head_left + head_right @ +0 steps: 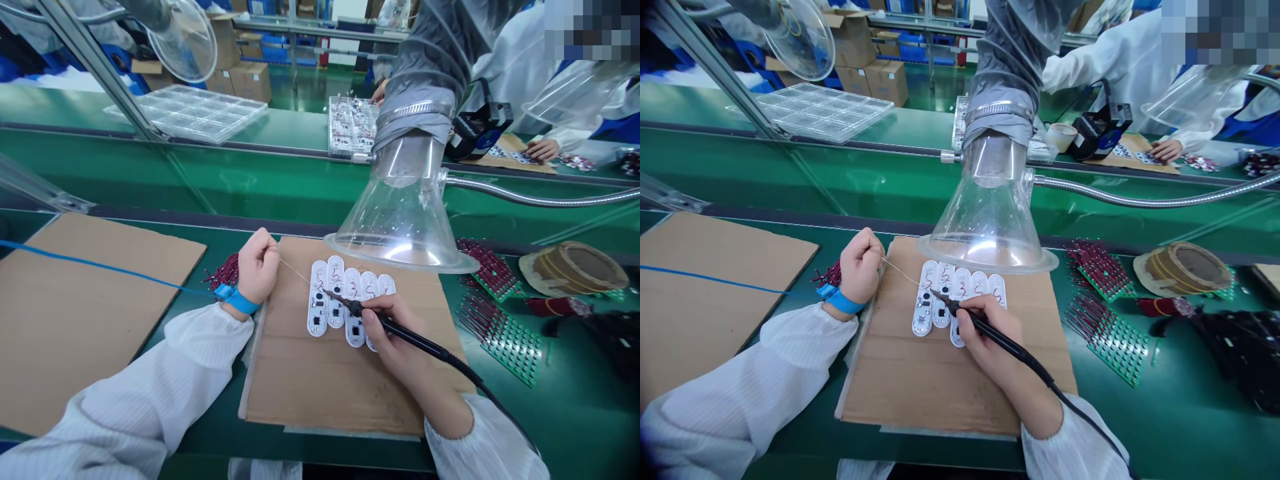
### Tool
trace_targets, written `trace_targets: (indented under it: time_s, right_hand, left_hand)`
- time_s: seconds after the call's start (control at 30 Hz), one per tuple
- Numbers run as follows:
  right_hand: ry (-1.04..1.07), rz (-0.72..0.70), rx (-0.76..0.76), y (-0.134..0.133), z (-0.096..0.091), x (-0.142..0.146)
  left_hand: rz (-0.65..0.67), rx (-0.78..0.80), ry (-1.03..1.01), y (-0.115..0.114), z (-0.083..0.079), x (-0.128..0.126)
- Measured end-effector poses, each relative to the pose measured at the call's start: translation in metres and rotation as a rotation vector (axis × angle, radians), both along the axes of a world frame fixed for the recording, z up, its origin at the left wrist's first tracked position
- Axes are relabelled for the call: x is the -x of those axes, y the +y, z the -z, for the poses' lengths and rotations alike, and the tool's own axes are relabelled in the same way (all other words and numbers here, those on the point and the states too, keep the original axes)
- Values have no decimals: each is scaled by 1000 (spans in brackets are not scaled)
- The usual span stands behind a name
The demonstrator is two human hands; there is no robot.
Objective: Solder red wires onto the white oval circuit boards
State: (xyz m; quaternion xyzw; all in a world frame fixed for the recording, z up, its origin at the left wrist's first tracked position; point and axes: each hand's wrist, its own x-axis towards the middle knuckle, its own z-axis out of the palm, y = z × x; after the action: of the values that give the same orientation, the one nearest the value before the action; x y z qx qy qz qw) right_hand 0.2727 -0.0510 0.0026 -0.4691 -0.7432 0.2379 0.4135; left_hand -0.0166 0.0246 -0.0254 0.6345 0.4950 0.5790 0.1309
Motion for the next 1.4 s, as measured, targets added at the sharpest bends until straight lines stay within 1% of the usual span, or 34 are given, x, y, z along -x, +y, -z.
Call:
trace_targets:
  time_s: [0.2,0.47,0.6,0.77,1.07,1.2,1.4]
  right_hand:
    - [-8,-9,3,1,1,1]
    - [-24,-17,-16,1,-3,2]
    - [6,-13,-31,0,-1,0]
    - [49,48,-59,-3,5,1]
    - [27,-26,-47,-2,0,12]
    - [24,-30,-54,0,1,11]
    - [21,-37,-21,1,3,11]
  left_hand:
    - [24,-79,42,0,-1,-1]
    - [66,-111,87,0,1,-2]
    - [48,-97,55,1,2,-1]
    - [7,-35,-29,2,2,0]
    - [8,-49,-10,3,1,0]
    - [4,-59,24,4,0,-1]
    - [-2,-67,46,4,-1,-2]
